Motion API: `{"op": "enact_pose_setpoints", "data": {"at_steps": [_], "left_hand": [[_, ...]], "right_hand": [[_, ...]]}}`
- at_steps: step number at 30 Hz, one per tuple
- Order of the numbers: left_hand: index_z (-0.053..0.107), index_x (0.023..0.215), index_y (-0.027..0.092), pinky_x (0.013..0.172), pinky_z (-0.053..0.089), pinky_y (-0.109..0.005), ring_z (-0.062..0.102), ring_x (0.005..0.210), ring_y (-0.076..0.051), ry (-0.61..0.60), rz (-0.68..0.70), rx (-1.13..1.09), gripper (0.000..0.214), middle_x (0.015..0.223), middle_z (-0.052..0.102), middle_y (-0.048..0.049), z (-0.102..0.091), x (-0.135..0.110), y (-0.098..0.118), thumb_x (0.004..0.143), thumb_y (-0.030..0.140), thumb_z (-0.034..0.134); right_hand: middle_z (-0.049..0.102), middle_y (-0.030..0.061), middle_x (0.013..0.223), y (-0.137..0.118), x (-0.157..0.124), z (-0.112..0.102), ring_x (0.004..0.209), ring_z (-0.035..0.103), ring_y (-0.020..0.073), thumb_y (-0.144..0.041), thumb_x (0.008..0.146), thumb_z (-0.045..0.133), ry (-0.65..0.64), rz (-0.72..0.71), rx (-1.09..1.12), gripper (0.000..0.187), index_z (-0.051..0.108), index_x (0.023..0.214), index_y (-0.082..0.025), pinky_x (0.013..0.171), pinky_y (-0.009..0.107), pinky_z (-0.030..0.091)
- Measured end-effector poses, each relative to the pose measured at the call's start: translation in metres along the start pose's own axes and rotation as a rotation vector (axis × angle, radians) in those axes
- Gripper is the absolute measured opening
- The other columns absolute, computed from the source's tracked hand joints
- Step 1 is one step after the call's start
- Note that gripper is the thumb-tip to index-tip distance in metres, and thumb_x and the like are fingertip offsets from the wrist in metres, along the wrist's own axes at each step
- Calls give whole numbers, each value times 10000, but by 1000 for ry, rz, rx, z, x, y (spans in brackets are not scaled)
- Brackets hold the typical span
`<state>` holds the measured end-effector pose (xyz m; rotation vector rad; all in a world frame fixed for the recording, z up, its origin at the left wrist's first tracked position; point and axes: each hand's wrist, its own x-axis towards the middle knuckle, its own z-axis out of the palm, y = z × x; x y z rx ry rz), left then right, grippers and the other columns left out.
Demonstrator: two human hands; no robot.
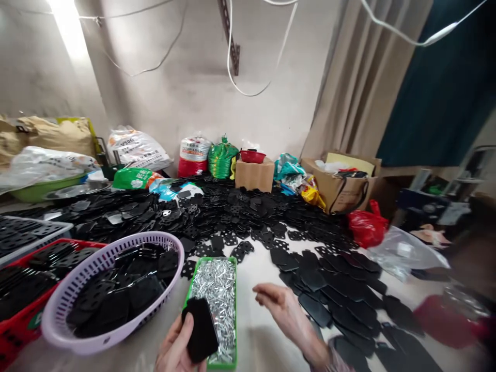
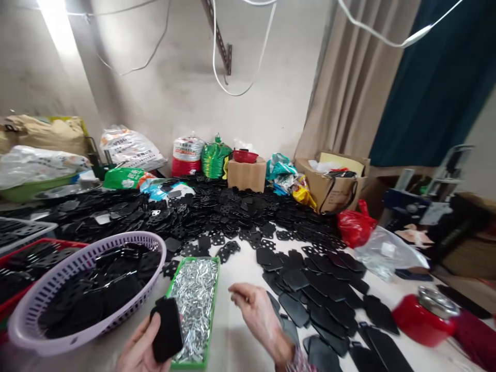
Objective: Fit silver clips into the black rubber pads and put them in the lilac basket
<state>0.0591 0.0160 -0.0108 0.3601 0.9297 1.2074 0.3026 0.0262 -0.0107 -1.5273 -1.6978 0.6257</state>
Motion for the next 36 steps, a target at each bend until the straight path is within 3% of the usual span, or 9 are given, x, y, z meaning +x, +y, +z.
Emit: {"op": "enact_pose_setpoints", "data": {"at_steps": [2, 7, 10, 13, 18, 24, 29, 32, 36], "left_hand": [[640, 981, 178, 338, 403, -235, 618, 484, -150, 4, 22, -8, 546, 790, 763, -18, 4, 1, 4, 554, 397, 901], [668, 917, 158, 340, 408, -255, 571, 480, -145, -16, 57, 14, 525, 747, 743, -36, 8, -1, 4, 526, 408, 913], [675, 892, 145, 330, 395, -249, 560, 476, -148, -13, 67, 49, 535, 666, 706, -29, 4, 1, 3, 503, 418, 921], [675, 941, 141, 339, 408, -258, 575, 516, -161, -3, 85, 53, 545, 714, 716, -44, -1, 1, 3, 538, 425, 906], [665, 1042, 141, 396, 427, -243, 606, 637, -165, -23, 133, 45, 460, 875, 726, -75, 4, -5, 6, 689, 389, 824], [673, 1026, 155, 423, 403, -228, 583, 628, -145, -133, 145, 42, 351, 814, 693, -48, 14, -10, 6, 771, 381, 756], [678, 927, 160, 403, 374, -219, 525, 555, -114, -168, 165, 45, 317, 714, 634, -12, 16, -10, 4, 746, 401, 775], [676, 926, 161, 396, 362, -211, 516, 539, -105, -93, 156, 67, 358, 710, 636, -9, 17, -9, 2, 704, 407, 811], [668, 993, 149, 417, 393, -231, 557, 585, -130, -73, 134, 92, 425, 777, 664, -37, 17, -7, -5, 697, 417, 814]], "right_hand": [[721, 86, 1071, 7, 38, 0, 972, 671, 223, -158, 953, 450, -49, -57, -306, 315, 719, 1117, -162, 864, 284, 521], [639, 102, 1224, 27, 122, 23, 1150, 570, 267, 9, 857, 555, -163, -119, -559, 437, 647, 1240, -181, 958, 366, 462], [536, 100, 1346, 33, 147, 43, 1270, 451, 307, -102, 923, 621, -203, -161, -688, 371, 591, 1282, -192, 1038, 504, 388], [546, 88, 1310, 39, 156, 52, 1285, 420, 313, -189, 955, 628, -241, -187, -770, 235, 628, 1190, -187, 1073, 558, 314], [643, 116, 1141, 52, 145, 41, 1281, 401, 327, -44, 897, 558, -290, -225, -792, 223, 671, 1055, -154, 1072, 549, 222], [675, 125, 1065, 60, 108, 7, 1187, 501, 302, -49, 792, 594, -211, -146, -632, 193, 688, 913, -166, 1021, 428, 294], [683, 78, 899, 52, 70, -4, 736, 652, 205, -205, 918, 446, -94, 40, -354, 225, 633, 1036, -168, 656, 286, 478], [664, 46, 899, 37, 44, -1, 622, 625, 155, -307, 954, 440, -95, 86, -45, 268, 572, 1142, -168, 532, 225, 468], [629, 26, 855, 11, 14, 5, 613, 577, 123, -382, 908, 633, -88, 136, 662, 274, 628, 1088, -175, 533, 195, 448]]}}
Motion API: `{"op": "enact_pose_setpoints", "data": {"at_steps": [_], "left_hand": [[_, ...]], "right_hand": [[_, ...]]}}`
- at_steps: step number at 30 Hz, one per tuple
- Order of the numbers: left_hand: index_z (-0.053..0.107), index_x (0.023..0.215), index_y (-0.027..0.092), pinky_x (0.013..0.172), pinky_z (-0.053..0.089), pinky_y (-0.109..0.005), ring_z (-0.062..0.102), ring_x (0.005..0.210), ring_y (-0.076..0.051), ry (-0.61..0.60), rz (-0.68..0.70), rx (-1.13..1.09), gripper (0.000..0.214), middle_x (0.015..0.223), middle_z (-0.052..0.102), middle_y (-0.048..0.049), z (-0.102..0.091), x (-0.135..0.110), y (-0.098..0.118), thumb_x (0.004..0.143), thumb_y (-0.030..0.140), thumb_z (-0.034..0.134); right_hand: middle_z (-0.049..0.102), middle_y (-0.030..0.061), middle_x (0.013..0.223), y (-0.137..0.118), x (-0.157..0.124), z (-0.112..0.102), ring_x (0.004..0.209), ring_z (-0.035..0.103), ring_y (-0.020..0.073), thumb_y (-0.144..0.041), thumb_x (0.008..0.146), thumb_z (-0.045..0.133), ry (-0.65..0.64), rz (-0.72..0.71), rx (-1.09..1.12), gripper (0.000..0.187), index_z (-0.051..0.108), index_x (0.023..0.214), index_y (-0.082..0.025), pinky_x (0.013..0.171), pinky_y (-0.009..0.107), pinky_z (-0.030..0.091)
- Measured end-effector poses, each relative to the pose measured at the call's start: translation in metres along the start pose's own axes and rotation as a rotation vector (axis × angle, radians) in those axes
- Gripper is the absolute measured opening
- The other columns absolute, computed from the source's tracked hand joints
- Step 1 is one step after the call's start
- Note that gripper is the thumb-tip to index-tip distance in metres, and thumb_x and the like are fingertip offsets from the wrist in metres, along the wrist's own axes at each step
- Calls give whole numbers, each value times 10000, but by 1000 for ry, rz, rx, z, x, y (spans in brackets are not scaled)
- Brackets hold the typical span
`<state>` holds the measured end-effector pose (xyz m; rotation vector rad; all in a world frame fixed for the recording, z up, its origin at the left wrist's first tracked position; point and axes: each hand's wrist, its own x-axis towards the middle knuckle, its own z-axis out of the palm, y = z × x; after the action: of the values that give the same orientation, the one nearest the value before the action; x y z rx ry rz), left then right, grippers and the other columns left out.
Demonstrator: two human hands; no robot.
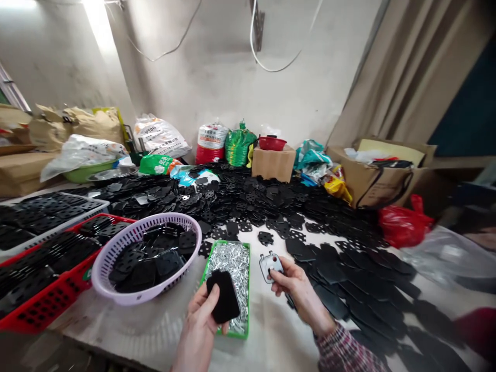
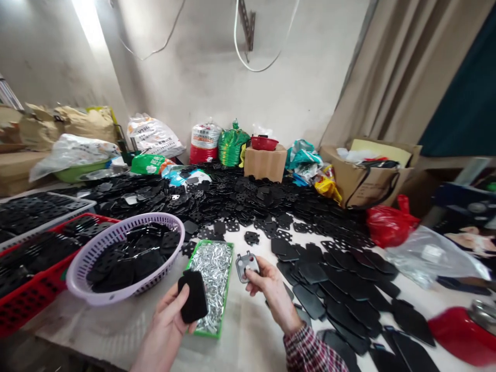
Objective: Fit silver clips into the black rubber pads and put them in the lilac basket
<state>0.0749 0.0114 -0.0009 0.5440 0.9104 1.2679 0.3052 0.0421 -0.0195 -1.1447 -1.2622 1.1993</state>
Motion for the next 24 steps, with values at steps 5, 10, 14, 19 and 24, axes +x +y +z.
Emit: {"op": "enact_pose_setpoints", "data": {"at_steps": [5, 10, 14, 19, 24], "left_hand": [[629, 1096, 163, 506, 478, -266, 641, 715, -191, 69, 13, 13, 487, 916, 697, -71, 5, -2, -7, 728, 442, 784], [665, 1006, 164, 585, 514, -271, 669, 787, -207, -43, 64, 64, 385, 994, 720, -88, 11, -4, -15, 795, 483, 709], [681, 1048, 173, 619, 525, -281, 683, 788, -213, -68, 57, 75, 396, 1019, 729, -94, 16, -7, -19, 810, 489, 688], [723, 1012, 177, 628, 530, -263, 662, 747, -207, -65, 148, 240, 354, 869, 741, -53, 22, -12, -15, 738, 396, 775], [738, 1063, 219, 692, 551, -254, 664, 874, -222, -21, 203, 371, 322, 1000, 745, -49, 15, -14, -13, 782, 375, 731]], "right_hand": [[644, 45, 838, -20, -20, 25, 644, 581, 128, -430, 914, 681, -30, -18, 199, 310, 679, 1055, -154, 589, 210, 476], [676, 63, 901, -27, -29, 50, 626, 607, 144, -471, 863, 727, -25, 1, 214, 442, 663, 1165, -156, 608, 251, 524], [688, 68, 884, -15, -32, 68, 564, 606, 170, -532, 797, 750, 79, -15, 139, 636, 601, 1293, -163, 557, 296, 557], [644, 101, 1148, -10, -36, 84, 823, 655, 248, -476, 873, 650, 175, -162, -96, 432, 669, 1215, -213, 634, 310, 594], [620, 105, 1212, -17, -41, 88, 1085, 584, 295, -421, 933, 573, 160, -238, -259, 375, 674, 1234, -222, 879, 366, 556]]}}
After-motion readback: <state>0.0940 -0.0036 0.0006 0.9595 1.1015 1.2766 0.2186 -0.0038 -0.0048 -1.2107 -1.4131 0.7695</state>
